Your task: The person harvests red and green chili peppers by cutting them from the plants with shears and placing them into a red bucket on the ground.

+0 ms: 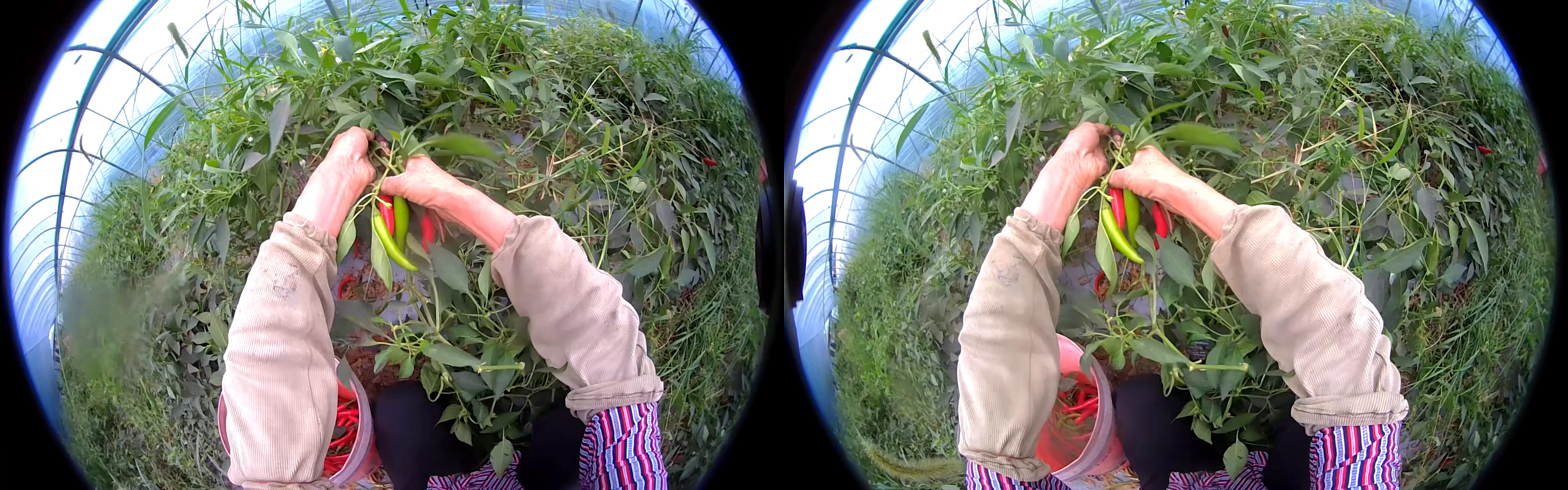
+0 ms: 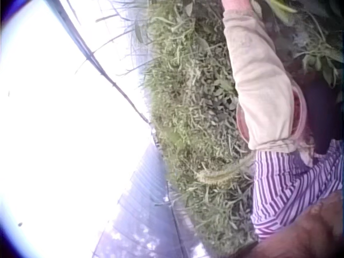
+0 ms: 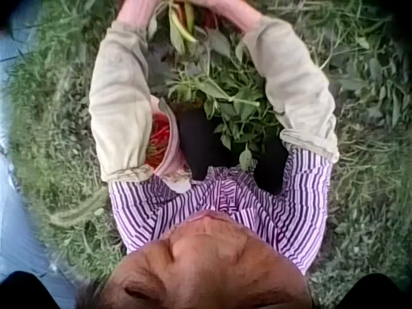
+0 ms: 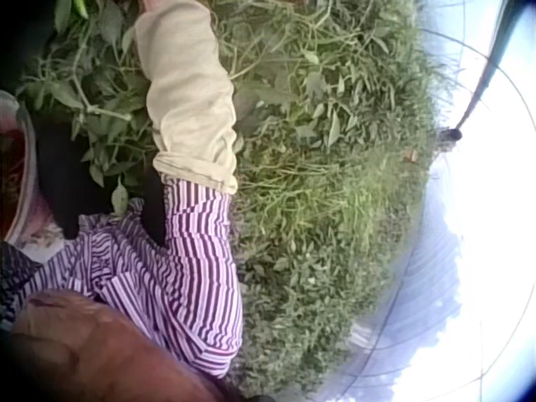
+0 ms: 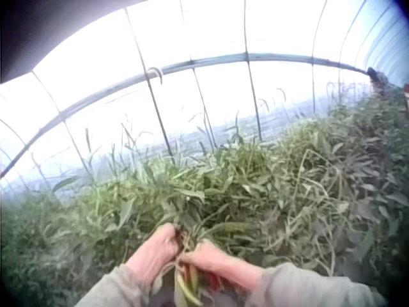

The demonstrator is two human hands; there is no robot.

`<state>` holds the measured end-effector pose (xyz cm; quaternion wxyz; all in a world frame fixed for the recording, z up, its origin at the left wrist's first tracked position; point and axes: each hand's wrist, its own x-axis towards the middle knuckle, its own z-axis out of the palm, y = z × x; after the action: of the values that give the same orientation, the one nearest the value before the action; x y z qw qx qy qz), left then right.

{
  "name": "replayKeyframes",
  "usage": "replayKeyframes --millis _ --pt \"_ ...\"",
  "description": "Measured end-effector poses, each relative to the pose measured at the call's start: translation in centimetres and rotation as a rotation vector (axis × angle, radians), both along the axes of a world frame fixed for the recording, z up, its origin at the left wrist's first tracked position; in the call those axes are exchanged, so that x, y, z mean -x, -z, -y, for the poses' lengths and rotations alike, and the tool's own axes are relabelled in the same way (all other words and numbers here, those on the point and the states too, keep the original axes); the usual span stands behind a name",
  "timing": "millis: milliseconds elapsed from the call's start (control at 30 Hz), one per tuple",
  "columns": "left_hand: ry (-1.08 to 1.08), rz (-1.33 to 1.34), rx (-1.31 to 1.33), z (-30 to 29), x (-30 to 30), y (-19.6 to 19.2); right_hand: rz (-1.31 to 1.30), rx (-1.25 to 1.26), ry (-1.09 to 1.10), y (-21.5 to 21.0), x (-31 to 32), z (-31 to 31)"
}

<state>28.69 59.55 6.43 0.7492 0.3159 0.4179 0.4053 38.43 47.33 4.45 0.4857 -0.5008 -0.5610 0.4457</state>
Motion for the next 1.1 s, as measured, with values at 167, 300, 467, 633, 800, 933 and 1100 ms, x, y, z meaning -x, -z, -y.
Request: replayKeyframes --millis 167,300,467,633,800,933,1100 --pt "0.022 -0.003 -0.097 2.6 -1.0 0.4 -0.206 0.266 -0.072 -0.3 -1.5 2.1" --pt "-0.106 -0.041 -0.021 3.6 -1.3 -0.1 -0.179 0.338 -0.116 -0.7 -1.4 4.9" --pt "-0.103 -0.036 -0.142 5.0 -2.6 0.2 -0.302 0.29 -0.06 -1.0 -1.1 6.9" --pt "-0.24 -0.085 -0.172 2.2 -3.9 0.5 -0.159 0.393 -0.169 -2.3 -1.1 11.4" --pt "-0.17 -0.003 -0.29 -1.1 0.7 1.1 -0.108 0.29 0.039 -2.7 -2.0 14.5" --pt "0.14 -0.243 -0.703 1.8 3.0 0.8 -0.387 0.13 0.117 -1.1 -4.3 10.2" --pt "0.19 -0.49 -0.946 6.1 2.2 -1.5 -0.438 -0.048 0.023 1.0 -2.3 5.6"
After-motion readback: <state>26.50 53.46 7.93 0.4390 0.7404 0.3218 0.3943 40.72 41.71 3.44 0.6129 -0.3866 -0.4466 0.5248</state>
